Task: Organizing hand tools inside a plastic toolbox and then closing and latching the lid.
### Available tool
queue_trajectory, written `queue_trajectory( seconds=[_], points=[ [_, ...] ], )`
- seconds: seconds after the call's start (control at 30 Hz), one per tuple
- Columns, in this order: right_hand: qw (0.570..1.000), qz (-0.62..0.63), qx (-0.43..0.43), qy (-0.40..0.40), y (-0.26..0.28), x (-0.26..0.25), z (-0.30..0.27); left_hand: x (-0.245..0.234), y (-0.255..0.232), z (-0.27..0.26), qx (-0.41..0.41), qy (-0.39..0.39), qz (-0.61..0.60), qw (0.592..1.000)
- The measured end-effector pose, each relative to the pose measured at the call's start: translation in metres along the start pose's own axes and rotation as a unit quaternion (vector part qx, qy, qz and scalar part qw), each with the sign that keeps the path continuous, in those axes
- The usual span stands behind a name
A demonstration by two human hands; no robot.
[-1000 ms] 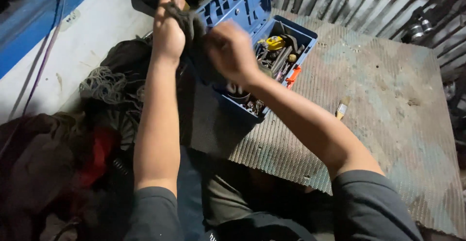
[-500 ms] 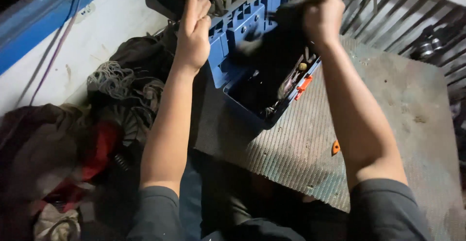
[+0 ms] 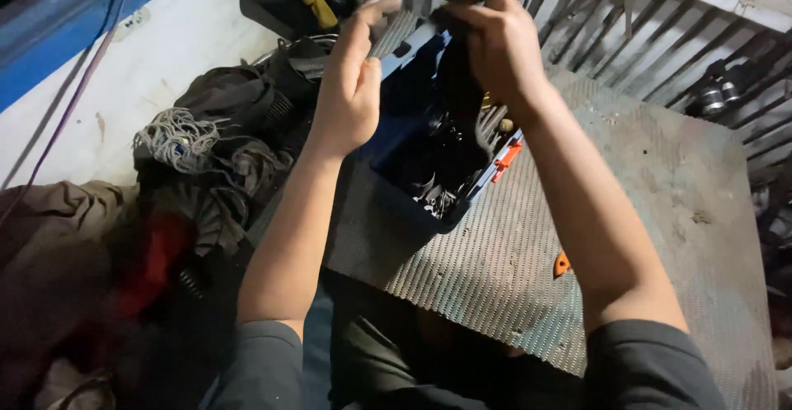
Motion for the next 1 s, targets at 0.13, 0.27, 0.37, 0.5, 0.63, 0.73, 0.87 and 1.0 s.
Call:
queue_trajectory(
  seconds=[0.13,0.27,0.37,0.5,0.63,0.73,0.87,1.0],
  points=[
    [0.997,-0.066,0.019,-0.020,0.014,0.013,0.006,0.001,0.001,-0.001,-0.028,-0.002,0.010,1.000],
    [1.000,-0.010,-0.004,0.022,0.032,0.002,0.013,-0.006,0.001,0.002,-0.017,-0.024,0.019,0.999],
    [0.988,-0.091,0.096,0.084,-0.007,-0.016,0.002,0.000,-0.003,0.001,-0.022,-0.006,-0.002,1.000],
    [0.980,-0.162,0.085,-0.080,-0.072,-0.056,-0.045,0.006,-0.004,-0.005,-0.012,0.000,0.010,1.000],
    [0.872,0.186,0.430,-0.141,-0.122,-0.063,-0.083,0.015,-0.014,-0.005,-0.039,0.013,0.010,0.999],
    [0.718,0.339,0.541,-0.276,-0.127,-0.050,-0.096,0.019,-0.024,-0.007,-0.023,0.021,0.002,1.000],
    [0.914,0.172,0.291,-0.225,-0.079,-0.033,-0.046,0.025,-0.037,-0.007,-0.027,0.031,0.011,0.999],
    [0.995,-0.035,0.093,-0.003,0.009,0.001,-0.008,0.026,-0.009,-0.008,-0.017,-0.014,0.022,1.000]
  ],
)
Point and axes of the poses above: each hand's wrist, its own z-axis towards the middle knuckle, its own x-axis out of the palm, y = z × x, the point moved 5 cm from there along z, towards the middle knuckle, and after that the axes turned 1 degree about -y, right-handed, at the moved point
